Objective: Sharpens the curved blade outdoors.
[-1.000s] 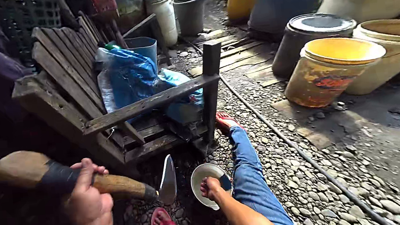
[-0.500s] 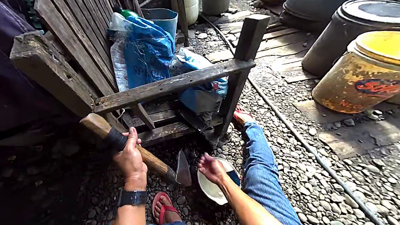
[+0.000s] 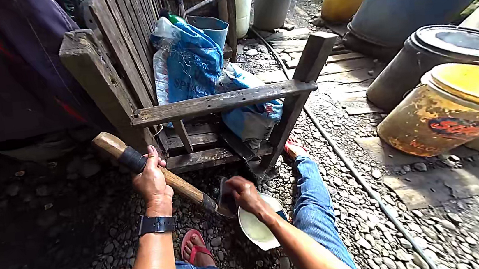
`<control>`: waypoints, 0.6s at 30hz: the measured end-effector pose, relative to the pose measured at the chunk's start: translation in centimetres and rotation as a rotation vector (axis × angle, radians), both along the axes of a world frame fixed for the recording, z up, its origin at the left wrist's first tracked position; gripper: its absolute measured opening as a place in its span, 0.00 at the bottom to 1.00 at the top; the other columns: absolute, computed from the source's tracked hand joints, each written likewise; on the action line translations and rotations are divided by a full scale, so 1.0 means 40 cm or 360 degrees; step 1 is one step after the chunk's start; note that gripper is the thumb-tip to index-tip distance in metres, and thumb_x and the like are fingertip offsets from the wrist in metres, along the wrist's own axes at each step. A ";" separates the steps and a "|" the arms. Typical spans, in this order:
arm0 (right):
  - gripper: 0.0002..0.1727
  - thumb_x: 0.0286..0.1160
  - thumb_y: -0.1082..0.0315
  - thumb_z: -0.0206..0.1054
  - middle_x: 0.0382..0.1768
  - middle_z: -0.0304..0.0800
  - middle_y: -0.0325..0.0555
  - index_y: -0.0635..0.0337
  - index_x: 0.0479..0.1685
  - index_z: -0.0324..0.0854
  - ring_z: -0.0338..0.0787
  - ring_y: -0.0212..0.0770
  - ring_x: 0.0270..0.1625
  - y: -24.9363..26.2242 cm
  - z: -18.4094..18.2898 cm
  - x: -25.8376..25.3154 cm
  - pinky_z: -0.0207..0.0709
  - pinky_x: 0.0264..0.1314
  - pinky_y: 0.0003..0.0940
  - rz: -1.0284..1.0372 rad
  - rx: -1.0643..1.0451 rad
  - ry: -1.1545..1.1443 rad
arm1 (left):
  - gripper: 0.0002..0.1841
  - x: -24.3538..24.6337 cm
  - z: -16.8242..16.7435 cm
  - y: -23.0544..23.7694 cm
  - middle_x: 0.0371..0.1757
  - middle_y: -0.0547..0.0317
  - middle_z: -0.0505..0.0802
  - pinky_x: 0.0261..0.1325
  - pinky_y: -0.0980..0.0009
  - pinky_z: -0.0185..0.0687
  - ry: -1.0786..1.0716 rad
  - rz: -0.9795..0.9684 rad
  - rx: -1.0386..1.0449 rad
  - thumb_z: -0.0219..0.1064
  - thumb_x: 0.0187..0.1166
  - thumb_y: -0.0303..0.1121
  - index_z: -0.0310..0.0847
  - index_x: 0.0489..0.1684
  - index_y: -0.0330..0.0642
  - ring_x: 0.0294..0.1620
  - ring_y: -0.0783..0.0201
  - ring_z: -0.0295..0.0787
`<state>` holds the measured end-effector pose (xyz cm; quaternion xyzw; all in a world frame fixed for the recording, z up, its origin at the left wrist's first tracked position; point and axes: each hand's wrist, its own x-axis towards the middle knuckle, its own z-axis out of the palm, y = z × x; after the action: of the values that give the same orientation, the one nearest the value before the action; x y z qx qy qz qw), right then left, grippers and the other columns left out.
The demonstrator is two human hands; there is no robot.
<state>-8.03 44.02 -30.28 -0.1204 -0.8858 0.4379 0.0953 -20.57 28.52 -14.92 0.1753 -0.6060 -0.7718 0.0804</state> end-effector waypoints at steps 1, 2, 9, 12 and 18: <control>0.15 0.77 0.78 0.60 0.59 0.90 0.69 0.75 0.54 0.89 0.89 0.63 0.67 0.028 0.007 -0.019 0.78 0.75 0.53 -0.0131 0.0118 0.0067 | 0.07 0.000 0.011 -0.006 0.21 0.67 0.81 0.26 0.79 0.81 -0.0020 -0.0012 0.0017 0.66 0.87 0.33 0.76 0.40 0.41 0.19 0.74 0.81; 0.15 0.79 0.75 0.61 0.61 0.89 0.71 0.74 0.56 0.88 0.87 0.65 0.68 0.059 0.020 -0.044 0.77 0.75 0.55 -0.0244 0.0216 0.0068 | 0.07 -0.001 0.022 -0.013 0.20 0.67 0.82 0.25 0.79 0.81 -0.0029 -0.0025 0.0045 0.66 0.87 0.34 0.77 0.40 0.42 0.18 0.74 0.81; 0.40 0.87 0.46 0.61 0.85 0.60 0.76 0.63 0.90 0.60 0.69 0.71 0.84 0.189 0.094 -0.221 0.68 0.82 0.60 -0.0214 0.0415 -0.0962 | 0.07 -0.023 0.064 -0.064 0.24 0.66 0.84 0.22 0.76 0.84 0.0099 -0.0028 0.0323 0.61 0.90 0.36 0.78 0.44 0.44 0.17 0.72 0.82; 0.39 0.86 0.52 0.63 0.86 0.59 0.76 0.63 0.91 0.57 0.67 0.72 0.85 0.192 0.098 -0.244 0.67 0.83 0.60 -0.0199 0.0412 -0.1044 | 0.03 -0.034 0.063 -0.071 0.27 0.64 0.84 0.24 0.76 0.86 0.0200 0.0046 0.0342 0.62 0.88 0.31 0.76 0.43 0.44 0.17 0.71 0.82; 0.25 0.88 0.61 0.59 0.69 0.84 0.69 0.67 0.77 0.77 0.81 0.63 0.76 0.213 0.089 -0.207 0.67 0.80 0.60 -0.0386 -0.0027 -0.0569 | 0.05 -0.064 0.028 -0.061 0.21 0.65 0.87 0.25 0.75 0.89 0.0336 0.0115 0.0264 0.68 0.83 0.25 0.75 0.41 0.43 0.16 0.71 0.85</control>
<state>-16.29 52.55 -26.72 -0.3028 -0.8639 0.4023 -0.0124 -23.14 26.07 -13.80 0.1209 -0.5216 -0.8300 0.1565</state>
